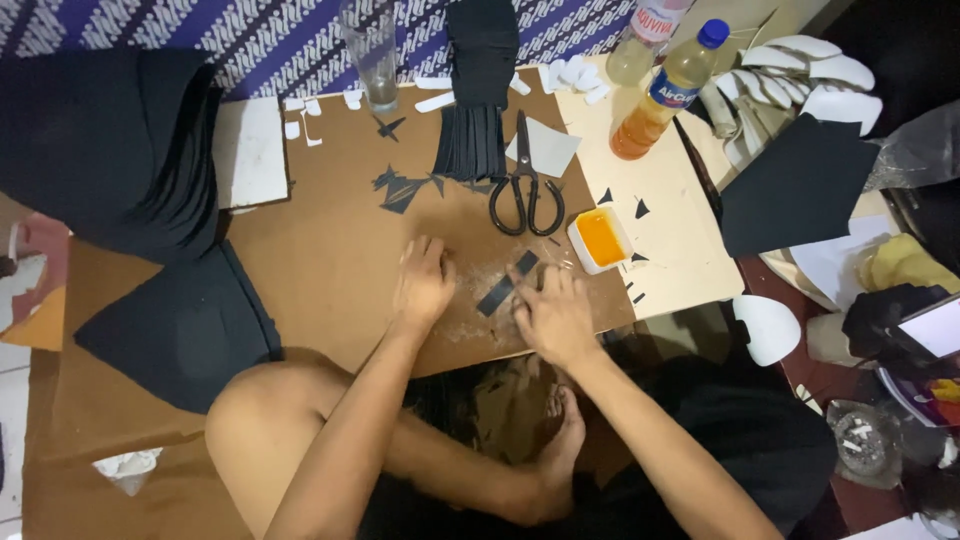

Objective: Applying glue to small strips of material and assembling them onto a larger base piece.

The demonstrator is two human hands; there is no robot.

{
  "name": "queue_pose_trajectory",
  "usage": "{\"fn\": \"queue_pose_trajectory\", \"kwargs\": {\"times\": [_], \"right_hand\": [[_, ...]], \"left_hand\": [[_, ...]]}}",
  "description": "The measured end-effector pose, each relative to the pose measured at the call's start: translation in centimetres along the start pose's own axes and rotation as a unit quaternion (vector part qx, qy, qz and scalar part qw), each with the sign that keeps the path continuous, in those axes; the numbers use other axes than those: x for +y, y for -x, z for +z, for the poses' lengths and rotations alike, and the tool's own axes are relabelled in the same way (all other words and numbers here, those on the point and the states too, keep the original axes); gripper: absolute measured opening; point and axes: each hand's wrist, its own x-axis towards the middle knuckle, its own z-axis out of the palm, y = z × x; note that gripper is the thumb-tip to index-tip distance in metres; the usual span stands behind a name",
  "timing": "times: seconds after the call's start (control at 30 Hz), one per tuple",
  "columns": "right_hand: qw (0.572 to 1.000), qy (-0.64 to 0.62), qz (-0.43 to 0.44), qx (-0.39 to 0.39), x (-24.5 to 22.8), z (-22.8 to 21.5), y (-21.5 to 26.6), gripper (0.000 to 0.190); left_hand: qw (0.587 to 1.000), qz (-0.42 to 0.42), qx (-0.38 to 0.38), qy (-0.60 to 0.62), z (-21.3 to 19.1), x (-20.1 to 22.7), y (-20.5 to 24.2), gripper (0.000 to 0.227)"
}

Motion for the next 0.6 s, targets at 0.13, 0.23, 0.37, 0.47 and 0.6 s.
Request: {"fn": "queue_pose_trajectory", "kwargs": {"times": [0.13, 0.23, 0.37, 0.47, 0.6], "right_hand": [[0.998, 0.031, 0.037, 0.031, 2.7, 3.3, -0.3, 0.03], [0.996, 0.03, 0.056, 0.055, 2.7, 3.5, -0.3, 0.045], [0.995, 0.052, 0.036, 0.072, 3.0, 3.1, -0.4, 0.047], [0.994, 0.071, 0.029, 0.079, 2.3, 2.8, -0.1, 0.051], [0.996, 0.061, 0.016, 0.067, 2.1, 2.6, -0.3, 0.049]], "left_hand": [[1.0, 0.006, 0.004, -0.004, -0.1, 0.0, -0.1, 0.008], [1.0, 0.015, 0.022, -0.01, 0.1, 0.0, -0.1, 0.009], [0.999, 0.016, 0.022, 0.019, -0.1, 0.0, -0.1, 0.008], [0.999, 0.023, 0.031, 0.019, 0.2, -0.5, 0.1, 0.008], [1.0, 0.007, 0.016, 0.004, 0.3, -0.3, -0.2, 0.011]]}}
